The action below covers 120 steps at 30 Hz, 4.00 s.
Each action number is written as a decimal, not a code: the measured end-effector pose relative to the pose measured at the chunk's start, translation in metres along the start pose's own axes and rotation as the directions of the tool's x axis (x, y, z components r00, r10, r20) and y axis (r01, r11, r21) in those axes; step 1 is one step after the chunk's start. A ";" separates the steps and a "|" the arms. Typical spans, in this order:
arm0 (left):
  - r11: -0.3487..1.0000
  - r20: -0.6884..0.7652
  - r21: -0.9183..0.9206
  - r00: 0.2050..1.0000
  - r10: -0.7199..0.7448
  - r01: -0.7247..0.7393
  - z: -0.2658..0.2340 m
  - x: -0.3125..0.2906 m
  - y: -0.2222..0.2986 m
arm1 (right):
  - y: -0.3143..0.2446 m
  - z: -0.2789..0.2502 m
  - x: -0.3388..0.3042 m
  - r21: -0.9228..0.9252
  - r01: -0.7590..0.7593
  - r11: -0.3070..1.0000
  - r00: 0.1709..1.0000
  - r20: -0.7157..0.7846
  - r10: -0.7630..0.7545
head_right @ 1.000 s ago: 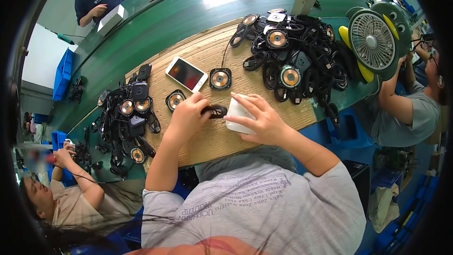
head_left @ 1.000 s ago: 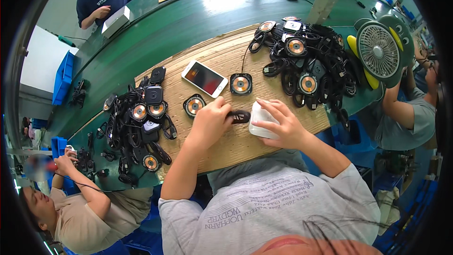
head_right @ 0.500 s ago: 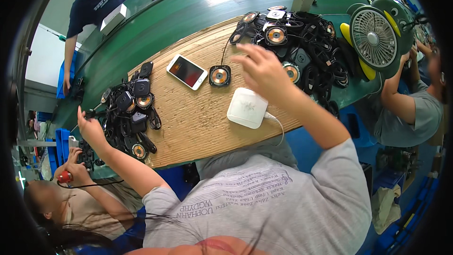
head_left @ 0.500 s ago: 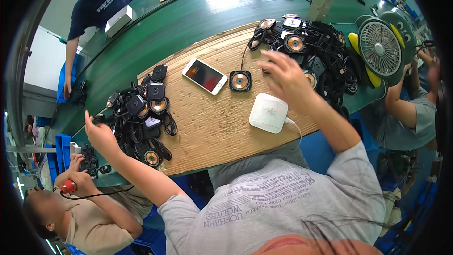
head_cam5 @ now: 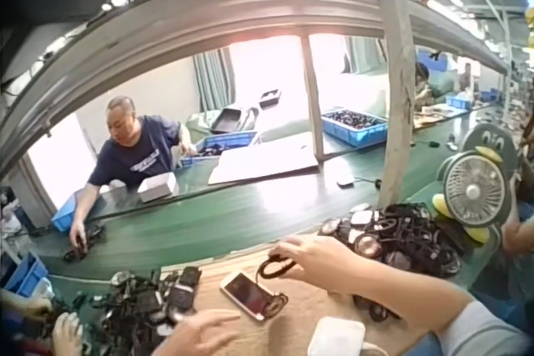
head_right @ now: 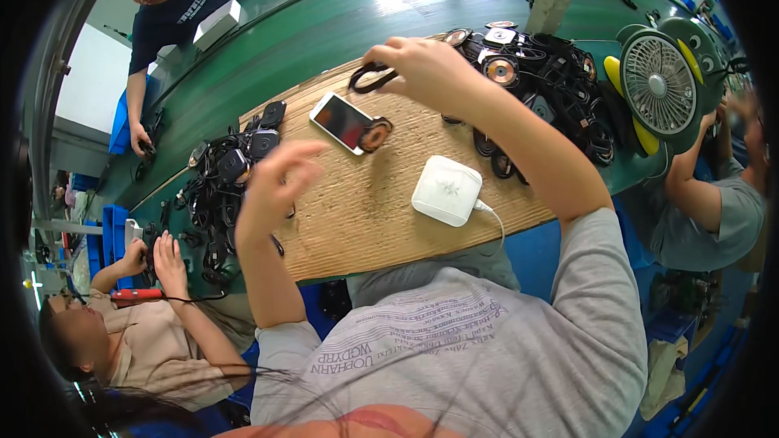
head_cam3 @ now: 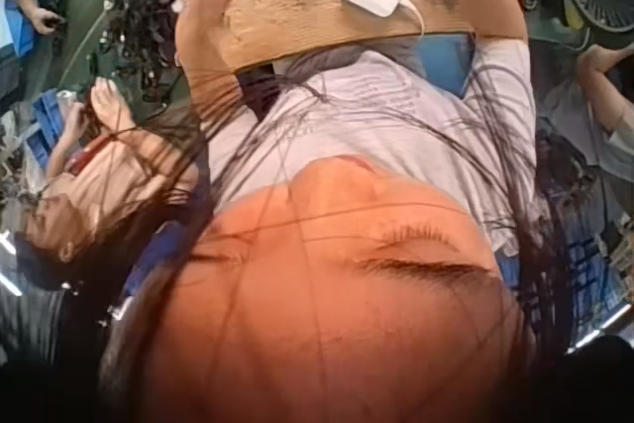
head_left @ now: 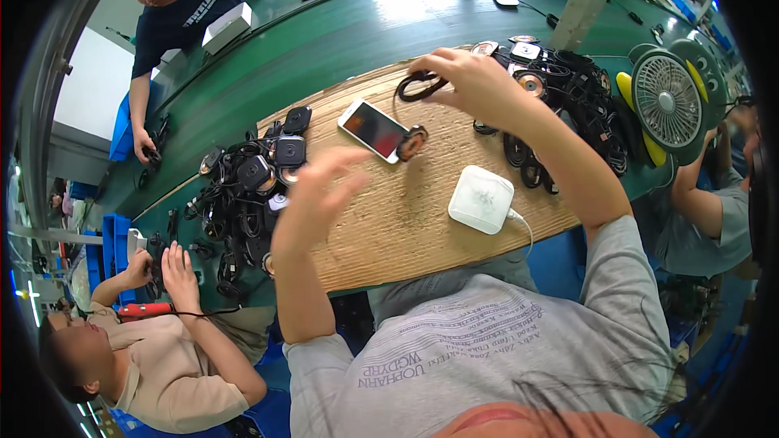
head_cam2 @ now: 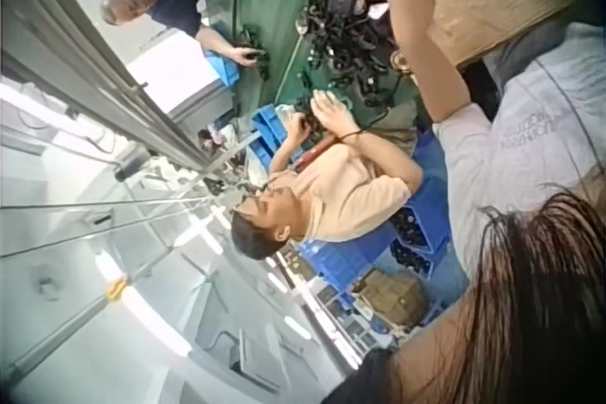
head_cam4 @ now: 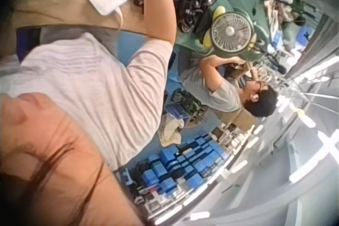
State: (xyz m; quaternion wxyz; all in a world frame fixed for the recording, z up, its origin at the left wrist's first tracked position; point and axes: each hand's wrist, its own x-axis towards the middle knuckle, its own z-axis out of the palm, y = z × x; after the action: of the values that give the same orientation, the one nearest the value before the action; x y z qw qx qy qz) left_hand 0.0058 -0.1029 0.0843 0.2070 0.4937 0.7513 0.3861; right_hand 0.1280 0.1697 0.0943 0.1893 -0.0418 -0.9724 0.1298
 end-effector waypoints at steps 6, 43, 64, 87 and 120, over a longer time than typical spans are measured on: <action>0.763 0.014 -0.646 0.999 0.038 -0.020 0.071 0.030 -0.005 | -0.053 0.025 -0.014 0.130 0.127 0.983 0.978 -0.181 -0.102; 0.612 -0.161 -0.789 0.943 -0.293 0.056 0.074 0.030 -0.025 | -0.052 0.070 -0.038 0.450 -0.019 0.893 0.986 -0.137 0.090; 0.787 -0.195 -0.613 0.979 -0.061 -0.073 0.081 0.020 -0.031 | -0.053 0.056 -0.069 0.573 -0.233 0.785 0.970 0.079 0.230; 0.891 0.121 -0.417 0.983 -0.138 0.177 0.102 0.011 -0.005 | -0.055 0.070 -0.169 0.368 -0.002 0.930 0.952 -0.285 0.115; -0.076 -0.107 -0.986 0.918 -0.382 -0.146 0.054 0.001 -0.047 | -0.031 0.107 -0.010 0.026 -0.037 0.999 0.999 0.024 0.037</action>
State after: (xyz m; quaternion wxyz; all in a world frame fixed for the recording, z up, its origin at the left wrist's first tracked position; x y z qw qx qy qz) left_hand 0.0153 -0.0918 0.0145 0.3935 0.0351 0.2929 0.8707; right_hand 0.0960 0.1133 0.0030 0.1759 -0.0557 -0.9718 0.1467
